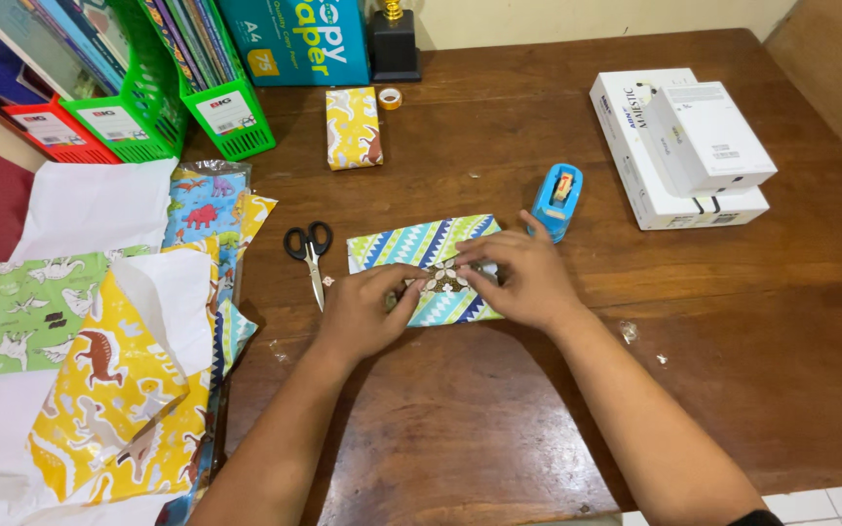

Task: The person wraps a small rectangular box with patterned paper on a wooden table. They fold the paper edges, smooth the creases, and secure the folds with tape from a blue dispenser. The wrapped box is turned over and adjusted to ensure neat edges.

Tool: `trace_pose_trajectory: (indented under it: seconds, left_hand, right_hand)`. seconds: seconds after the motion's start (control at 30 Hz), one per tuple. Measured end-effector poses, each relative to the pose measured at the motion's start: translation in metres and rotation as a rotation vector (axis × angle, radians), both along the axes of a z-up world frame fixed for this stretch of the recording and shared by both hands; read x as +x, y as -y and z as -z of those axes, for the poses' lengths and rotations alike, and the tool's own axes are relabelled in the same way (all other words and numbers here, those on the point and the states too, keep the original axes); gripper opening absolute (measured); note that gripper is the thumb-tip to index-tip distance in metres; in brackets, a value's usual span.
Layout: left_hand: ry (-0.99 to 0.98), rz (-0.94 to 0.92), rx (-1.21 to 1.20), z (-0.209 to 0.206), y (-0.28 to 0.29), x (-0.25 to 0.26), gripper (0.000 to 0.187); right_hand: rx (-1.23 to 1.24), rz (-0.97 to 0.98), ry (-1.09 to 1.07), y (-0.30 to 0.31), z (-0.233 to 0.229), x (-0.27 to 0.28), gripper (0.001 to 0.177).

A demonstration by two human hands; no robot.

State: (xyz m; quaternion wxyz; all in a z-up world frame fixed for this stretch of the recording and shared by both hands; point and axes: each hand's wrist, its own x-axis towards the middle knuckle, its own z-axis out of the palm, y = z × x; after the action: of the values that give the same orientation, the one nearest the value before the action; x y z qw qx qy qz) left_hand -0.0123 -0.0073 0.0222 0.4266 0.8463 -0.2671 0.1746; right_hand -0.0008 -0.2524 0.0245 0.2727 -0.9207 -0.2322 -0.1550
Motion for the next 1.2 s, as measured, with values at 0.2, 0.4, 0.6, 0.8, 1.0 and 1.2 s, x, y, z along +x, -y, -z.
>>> trace_pose_trajectory:
  seconds: [0.2, 0.4, 0.6, 0.8, 1.0, 1.2]
  left_hand:
    - [0.194, 0.039, -0.025, -0.017, 0.012, -0.015, 0.007]
    - [0.161, 0.172, 0.043, -0.039, 0.046, -0.018, 0.015]
    - [0.017, 0.171, 0.092, -0.034, 0.097, 0.024, 0.015]
    - [-0.090, 0.085, -0.006, -0.006, 0.154, 0.076, 0.025]
    - [-0.329, -0.068, 0.001, 0.012, 0.184, 0.098, 0.026]
    - [-0.677, -0.024, -0.252, 0.017, 0.194, 0.107, 0.022]
  right_hand:
    - [0.356, 0.318, 0.127, 0.057, -0.015, 0.011, 0.061]
    - [0.569, 0.227, 0.172, 0.083, 0.015, 0.034, 0.071]
    - [0.615, 0.213, 0.028, 0.090, 0.037, 0.042, 0.047]
    - [0.655, 0.228, 0.049, 0.088, 0.041, 0.042, 0.037]
    - [0.651, 0.234, 0.047, 0.088, 0.038, 0.043, 0.029]
    - [0.575, 0.279, 0.078, 0.084, 0.032, 0.037, 0.038]
